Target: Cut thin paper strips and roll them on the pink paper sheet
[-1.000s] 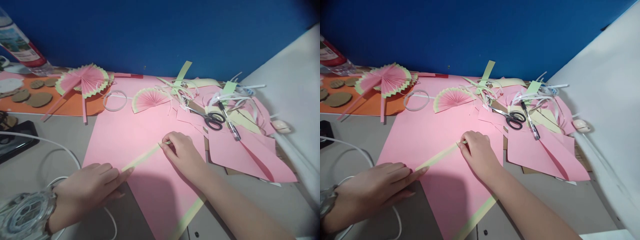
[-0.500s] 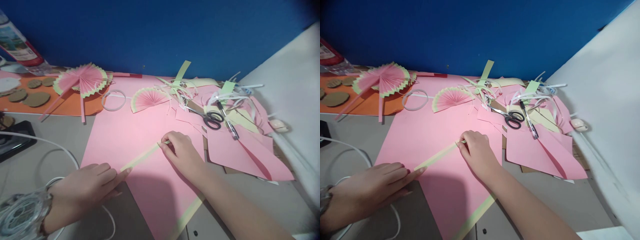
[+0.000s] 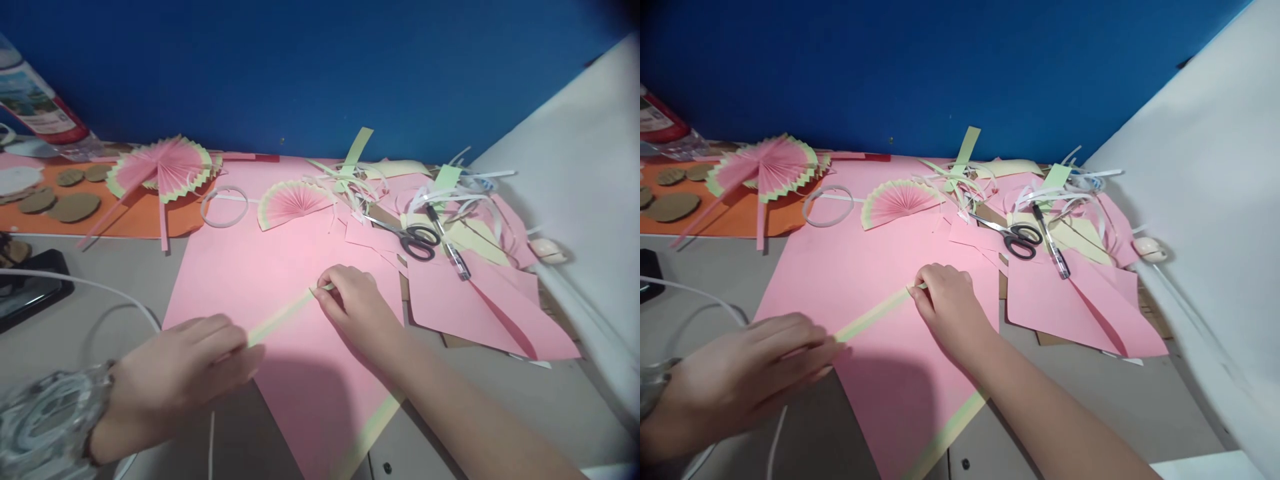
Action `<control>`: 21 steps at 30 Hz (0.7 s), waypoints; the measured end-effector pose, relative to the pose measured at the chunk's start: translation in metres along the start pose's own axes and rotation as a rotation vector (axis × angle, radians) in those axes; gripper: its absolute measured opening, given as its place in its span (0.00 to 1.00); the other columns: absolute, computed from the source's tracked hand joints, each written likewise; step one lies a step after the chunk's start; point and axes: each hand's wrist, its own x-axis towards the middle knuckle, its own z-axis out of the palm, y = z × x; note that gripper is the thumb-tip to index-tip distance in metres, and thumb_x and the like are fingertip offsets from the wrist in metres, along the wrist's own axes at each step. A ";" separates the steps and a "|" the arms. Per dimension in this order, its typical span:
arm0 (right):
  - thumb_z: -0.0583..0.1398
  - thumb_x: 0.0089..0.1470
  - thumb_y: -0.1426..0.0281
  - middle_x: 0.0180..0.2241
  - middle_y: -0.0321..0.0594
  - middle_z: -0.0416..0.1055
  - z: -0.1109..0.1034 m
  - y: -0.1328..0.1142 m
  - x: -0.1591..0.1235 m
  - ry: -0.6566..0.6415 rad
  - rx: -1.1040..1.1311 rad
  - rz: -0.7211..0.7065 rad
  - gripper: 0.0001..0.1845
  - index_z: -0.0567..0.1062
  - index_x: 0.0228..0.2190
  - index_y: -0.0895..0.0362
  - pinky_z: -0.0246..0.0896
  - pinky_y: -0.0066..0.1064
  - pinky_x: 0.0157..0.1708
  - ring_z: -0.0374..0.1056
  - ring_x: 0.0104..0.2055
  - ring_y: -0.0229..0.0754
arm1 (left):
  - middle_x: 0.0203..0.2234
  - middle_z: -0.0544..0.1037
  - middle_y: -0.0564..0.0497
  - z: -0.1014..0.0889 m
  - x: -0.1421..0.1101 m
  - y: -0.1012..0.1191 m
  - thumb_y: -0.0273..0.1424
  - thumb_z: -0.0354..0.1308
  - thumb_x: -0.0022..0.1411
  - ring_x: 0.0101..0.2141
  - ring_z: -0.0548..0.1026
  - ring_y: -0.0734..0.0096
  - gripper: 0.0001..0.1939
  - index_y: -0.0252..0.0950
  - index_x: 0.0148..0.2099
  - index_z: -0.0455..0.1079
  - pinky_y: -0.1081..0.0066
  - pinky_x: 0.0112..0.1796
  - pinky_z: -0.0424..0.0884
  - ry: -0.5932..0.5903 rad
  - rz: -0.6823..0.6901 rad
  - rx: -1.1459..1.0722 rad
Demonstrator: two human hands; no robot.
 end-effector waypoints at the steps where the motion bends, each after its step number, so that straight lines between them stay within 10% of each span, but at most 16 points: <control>1: 0.53 0.58 0.71 0.31 0.35 0.69 0.000 0.000 0.000 0.005 -0.005 -0.003 0.06 0.65 0.29 0.55 0.48 0.35 0.37 0.61 0.35 0.41 | 0.31 0.73 0.54 -0.002 0.012 0.005 0.30 0.40 0.67 0.31 0.70 0.70 0.14 0.43 0.43 0.68 0.69 0.32 0.65 -0.058 0.051 -0.001; 7: 0.52 0.60 0.70 0.31 0.36 0.69 -0.001 -0.002 -0.001 -0.001 -0.016 -0.037 0.07 0.65 0.29 0.55 0.50 0.34 0.36 0.61 0.34 0.41 | 0.59 0.60 0.36 0.021 0.056 0.030 0.44 0.47 0.63 0.58 0.56 0.45 0.32 0.24 0.61 0.56 0.50 0.55 0.54 -0.025 -0.030 0.181; 21: 0.54 0.57 0.71 0.30 0.36 0.71 -0.023 0.001 0.002 -0.037 0.164 0.113 0.06 0.71 0.29 0.55 0.56 0.29 0.30 0.66 0.32 0.38 | 0.64 0.46 0.34 0.042 0.055 0.029 0.49 0.48 0.59 0.63 0.44 0.48 0.41 0.28 0.66 0.46 0.51 0.59 0.48 -0.069 0.011 0.068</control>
